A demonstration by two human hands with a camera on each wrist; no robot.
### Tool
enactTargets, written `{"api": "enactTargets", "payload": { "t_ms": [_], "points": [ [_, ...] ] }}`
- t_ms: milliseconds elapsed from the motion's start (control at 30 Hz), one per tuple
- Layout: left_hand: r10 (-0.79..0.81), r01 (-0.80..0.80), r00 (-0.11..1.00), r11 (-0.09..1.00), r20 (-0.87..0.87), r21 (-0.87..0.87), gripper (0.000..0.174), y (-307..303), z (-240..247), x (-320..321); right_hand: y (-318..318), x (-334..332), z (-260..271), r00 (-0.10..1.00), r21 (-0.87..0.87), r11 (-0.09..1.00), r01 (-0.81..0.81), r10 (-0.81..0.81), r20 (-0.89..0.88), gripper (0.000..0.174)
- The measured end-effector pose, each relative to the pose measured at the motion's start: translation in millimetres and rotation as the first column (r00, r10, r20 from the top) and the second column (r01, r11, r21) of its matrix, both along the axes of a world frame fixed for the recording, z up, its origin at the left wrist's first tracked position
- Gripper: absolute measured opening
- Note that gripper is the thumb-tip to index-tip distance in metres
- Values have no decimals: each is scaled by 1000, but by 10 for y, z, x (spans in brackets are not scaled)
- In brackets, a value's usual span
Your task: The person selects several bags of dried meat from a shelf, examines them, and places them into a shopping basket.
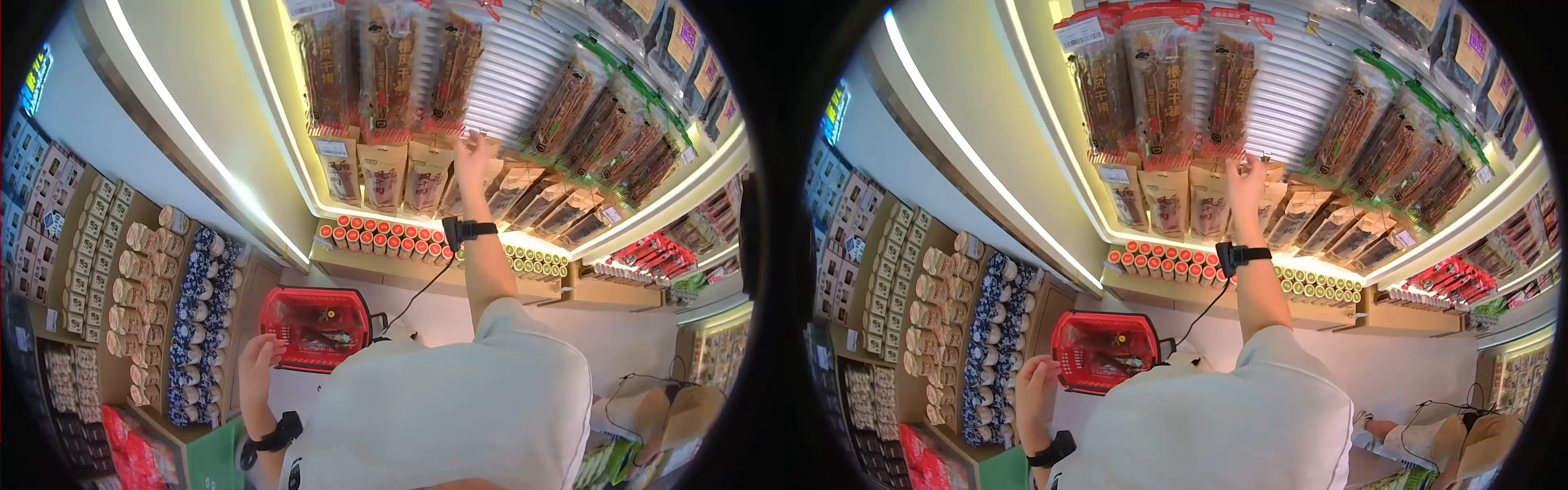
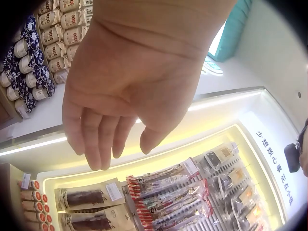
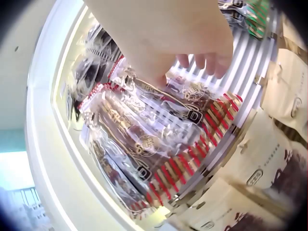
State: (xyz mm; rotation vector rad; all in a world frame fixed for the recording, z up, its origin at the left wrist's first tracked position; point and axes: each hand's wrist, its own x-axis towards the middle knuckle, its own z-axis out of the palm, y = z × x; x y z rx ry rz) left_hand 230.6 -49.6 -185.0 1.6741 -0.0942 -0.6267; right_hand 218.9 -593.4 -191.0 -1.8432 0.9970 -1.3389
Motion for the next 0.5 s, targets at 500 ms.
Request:
{"api": "enactTargets", "payload": {
  "t_ms": [500],
  "points": [
    [-61,57,994,997,-88,-45,23,-821,-10,-203,-924,621,226,873,-104,944,-314,330,360,28]
  ]
}}
